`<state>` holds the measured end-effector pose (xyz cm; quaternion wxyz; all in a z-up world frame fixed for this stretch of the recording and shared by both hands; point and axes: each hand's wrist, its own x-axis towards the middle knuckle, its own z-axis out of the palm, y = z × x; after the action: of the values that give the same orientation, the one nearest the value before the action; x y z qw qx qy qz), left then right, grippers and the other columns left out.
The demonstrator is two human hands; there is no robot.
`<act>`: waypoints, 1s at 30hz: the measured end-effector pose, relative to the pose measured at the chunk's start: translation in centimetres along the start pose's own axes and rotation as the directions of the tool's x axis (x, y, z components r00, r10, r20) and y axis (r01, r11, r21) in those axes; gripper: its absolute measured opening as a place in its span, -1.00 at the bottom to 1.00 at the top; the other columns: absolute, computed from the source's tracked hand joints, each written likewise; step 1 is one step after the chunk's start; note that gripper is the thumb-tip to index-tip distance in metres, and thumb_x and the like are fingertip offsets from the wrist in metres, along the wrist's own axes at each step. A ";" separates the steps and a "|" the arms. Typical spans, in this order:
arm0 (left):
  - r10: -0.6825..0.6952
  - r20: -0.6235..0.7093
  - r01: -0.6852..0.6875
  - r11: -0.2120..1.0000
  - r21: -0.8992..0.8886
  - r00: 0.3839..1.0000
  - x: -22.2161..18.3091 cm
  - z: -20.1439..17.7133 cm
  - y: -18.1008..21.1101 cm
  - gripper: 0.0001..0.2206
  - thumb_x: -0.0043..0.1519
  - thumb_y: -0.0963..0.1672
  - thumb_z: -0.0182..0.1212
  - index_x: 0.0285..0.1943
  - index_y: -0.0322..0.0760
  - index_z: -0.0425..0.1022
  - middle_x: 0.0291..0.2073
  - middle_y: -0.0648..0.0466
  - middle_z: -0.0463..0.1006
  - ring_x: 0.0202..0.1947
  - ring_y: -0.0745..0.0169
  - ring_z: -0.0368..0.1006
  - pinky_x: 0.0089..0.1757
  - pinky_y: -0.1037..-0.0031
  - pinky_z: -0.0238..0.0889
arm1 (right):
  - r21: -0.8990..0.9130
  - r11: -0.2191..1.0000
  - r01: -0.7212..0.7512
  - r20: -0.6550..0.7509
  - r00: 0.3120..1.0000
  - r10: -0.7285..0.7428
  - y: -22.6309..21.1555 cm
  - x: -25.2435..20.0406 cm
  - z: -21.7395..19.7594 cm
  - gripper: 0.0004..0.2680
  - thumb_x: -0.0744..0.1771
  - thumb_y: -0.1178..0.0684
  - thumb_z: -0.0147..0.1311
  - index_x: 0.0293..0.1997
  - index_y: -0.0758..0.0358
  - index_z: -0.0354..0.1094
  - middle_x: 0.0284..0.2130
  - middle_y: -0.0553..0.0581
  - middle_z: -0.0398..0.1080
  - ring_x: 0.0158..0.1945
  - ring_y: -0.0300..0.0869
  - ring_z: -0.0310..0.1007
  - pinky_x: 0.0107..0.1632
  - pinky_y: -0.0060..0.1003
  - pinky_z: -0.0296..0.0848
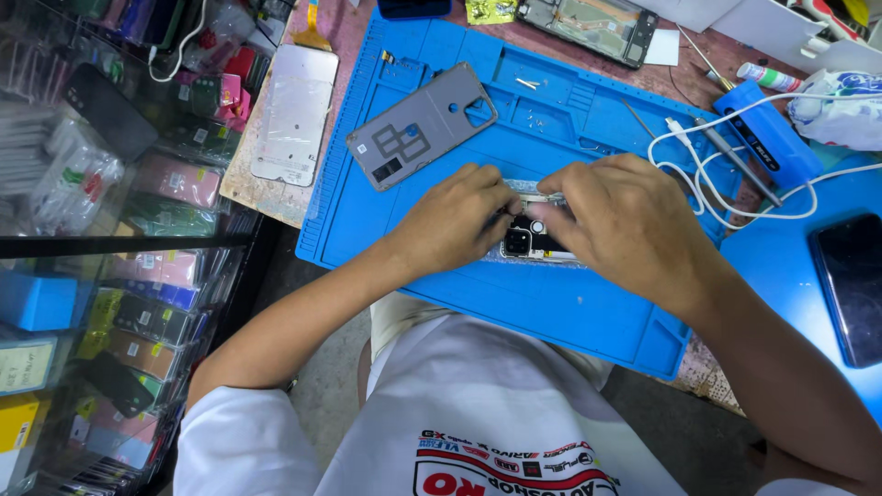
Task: The person uses a screwdriver to remove internal screws and components from a mobile phone resting on a blue repair mat. They handle the phone's back cover, battery, and internal cabling before attempting to realign and reattach the cover by hand.
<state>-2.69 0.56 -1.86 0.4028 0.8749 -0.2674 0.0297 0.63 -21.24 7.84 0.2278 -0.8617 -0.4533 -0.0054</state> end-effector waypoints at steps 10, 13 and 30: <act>0.273 0.145 -0.308 0.869 0.388 0.951 1.3 -0.2 -0.4 -0.90 0.17 -0.20 0.16 -0.21 -0.37 0.52 -0.25 -0.04 0.44 -0.12 0.07 0.40 -0.11 0.27 0.35 | 0.141 0.980 -0.142 0.020 0.990 0.141 0.6 -1.5 -2.1 -0.86 0.36 0.14 0.23 -0.13 0.35 0.33 -0.19 0.20 0.54 -0.14 0.00 0.57 -0.12 -0.14 0.49; 0.289 0.248 -0.380 0.729 0.569 0.925 1.4 0.1 0.1 -0.88 0.18 -0.17 0.17 -0.17 -0.33 0.49 -0.25 -0.03 0.42 -0.15 0.08 0.35 -0.20 0.34 0.28 | 0.077 0.984 -0.159 -0.093 0.982 0.166 0.2 -2.4 -4.2 -0.86 0.37 0.17 0.22 -0.10 0.38 0.32 -0.14 0.23 0.53 -0.11 -0.05 0.57 -0.11 -0.20 0.52; 0.115 -0.004 -0.115 0.993 -0.021 0.993 0.9 -1.2 -0.7 -0.22 0.10 -0.20 0.37 0.53 -0.42 0.06 0.15 -0.21 0.37 0.15 -0.24 0.31 0.14 0.13 0.25 | 0.068 0.995 -0.077 -0.169 0.982 0.087 0.1 -3.3 1.5 -0.83 0.34 0.17 0.33 -0.24 0.32 0.32 -0.36 0.18 0.47 -0.26 -0.02 0.51 -0.08 -0.10 0.45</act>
<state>-1.38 1.39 -1.28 0.4099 0.8537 -0.3171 0.0513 -1.52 -23.22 5.75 0.2922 -0.8687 -0.3961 -0.0564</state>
